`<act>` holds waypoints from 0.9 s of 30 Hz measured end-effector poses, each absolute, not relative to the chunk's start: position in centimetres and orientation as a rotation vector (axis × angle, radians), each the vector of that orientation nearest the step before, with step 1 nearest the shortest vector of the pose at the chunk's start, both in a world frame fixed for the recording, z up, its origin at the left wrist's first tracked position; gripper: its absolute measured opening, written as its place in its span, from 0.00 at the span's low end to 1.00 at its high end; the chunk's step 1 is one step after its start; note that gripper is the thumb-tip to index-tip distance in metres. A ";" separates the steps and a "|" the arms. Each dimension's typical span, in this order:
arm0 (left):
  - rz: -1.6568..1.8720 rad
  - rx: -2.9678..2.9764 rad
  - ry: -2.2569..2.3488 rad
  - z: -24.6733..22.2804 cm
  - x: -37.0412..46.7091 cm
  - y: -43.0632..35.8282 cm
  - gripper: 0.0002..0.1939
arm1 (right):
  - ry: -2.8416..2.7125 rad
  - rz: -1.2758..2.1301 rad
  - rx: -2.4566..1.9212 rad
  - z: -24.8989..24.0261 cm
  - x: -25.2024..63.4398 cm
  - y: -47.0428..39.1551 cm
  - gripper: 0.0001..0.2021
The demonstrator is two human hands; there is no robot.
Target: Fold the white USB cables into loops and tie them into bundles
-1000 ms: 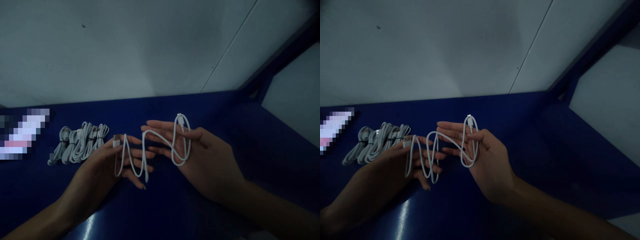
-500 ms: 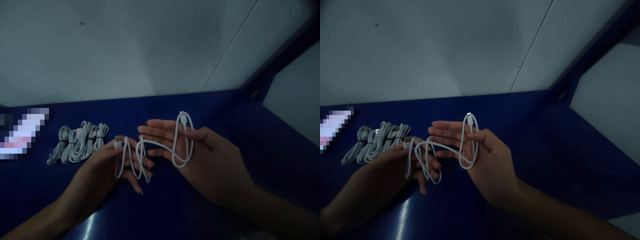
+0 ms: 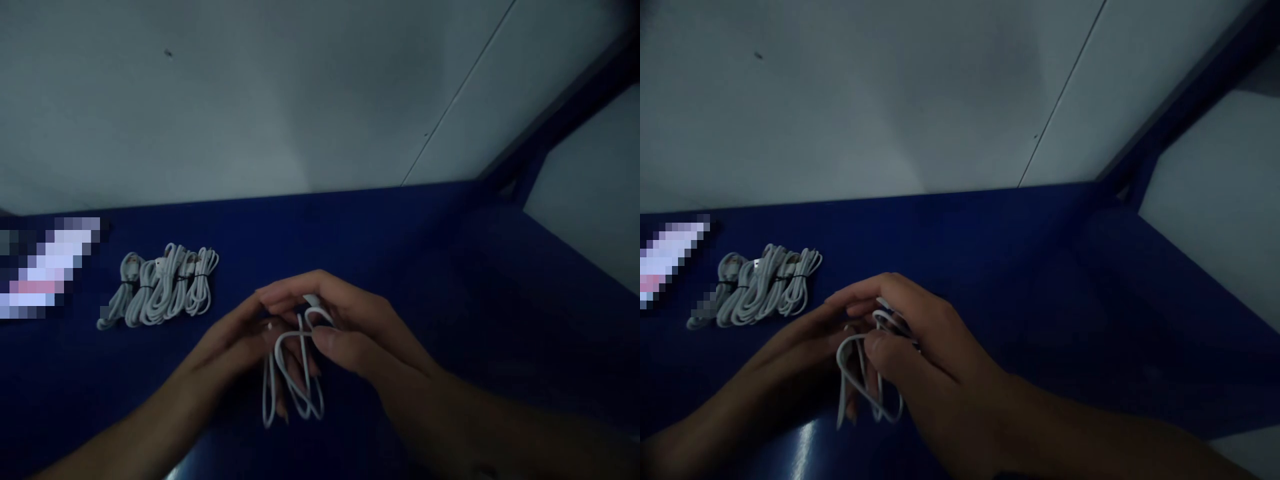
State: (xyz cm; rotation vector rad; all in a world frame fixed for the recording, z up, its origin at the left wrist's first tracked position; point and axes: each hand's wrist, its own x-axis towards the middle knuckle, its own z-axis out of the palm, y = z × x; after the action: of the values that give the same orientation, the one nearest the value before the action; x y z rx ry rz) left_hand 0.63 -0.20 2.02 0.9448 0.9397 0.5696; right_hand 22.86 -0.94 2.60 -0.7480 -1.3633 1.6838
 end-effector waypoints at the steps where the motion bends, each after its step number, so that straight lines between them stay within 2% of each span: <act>1: 0.567 0.904 0.925 2.0 0.6 -0.1 0.17 | -1.342 1.712 -0.761 2.6 22.9 -0.8 0.15; 7: 0.619 0.895 0.891 0.5 0.4 0.8 0.09 | -1.191 1.807 -0.835 1.7 22.6 0.3 0.10; 13: 0.703 0.892 0.872 0.2 0.4 0.8 0.08 | -1.202 1.800 -0.938 2.1 22.2 -0.2 0.08; 19: 0.803 0.888 0.921 1.0 0.4 1.2 0.07 | -1.472 1.479 -1.181 1.3 22.2 -0.4 0.11; 22: 0.865 0.875 0.893 1.4 0.4 1.2 0.10 | -1.517 1.446 -1.171 0.9 22.1 -0.4 0.14; 27: 0.891 0.866 0.790 1.8 0.7 0.6 0.20 | -1.364 1.600 -1.157 0.8 22.0 -0.1 0.13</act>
State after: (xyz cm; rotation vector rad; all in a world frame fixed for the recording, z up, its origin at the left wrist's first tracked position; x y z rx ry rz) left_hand 0.66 0.64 1.79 0.8657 0.7899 0.8913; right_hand 22.02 -0.15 0.83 -1.1566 -1.3638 1.5998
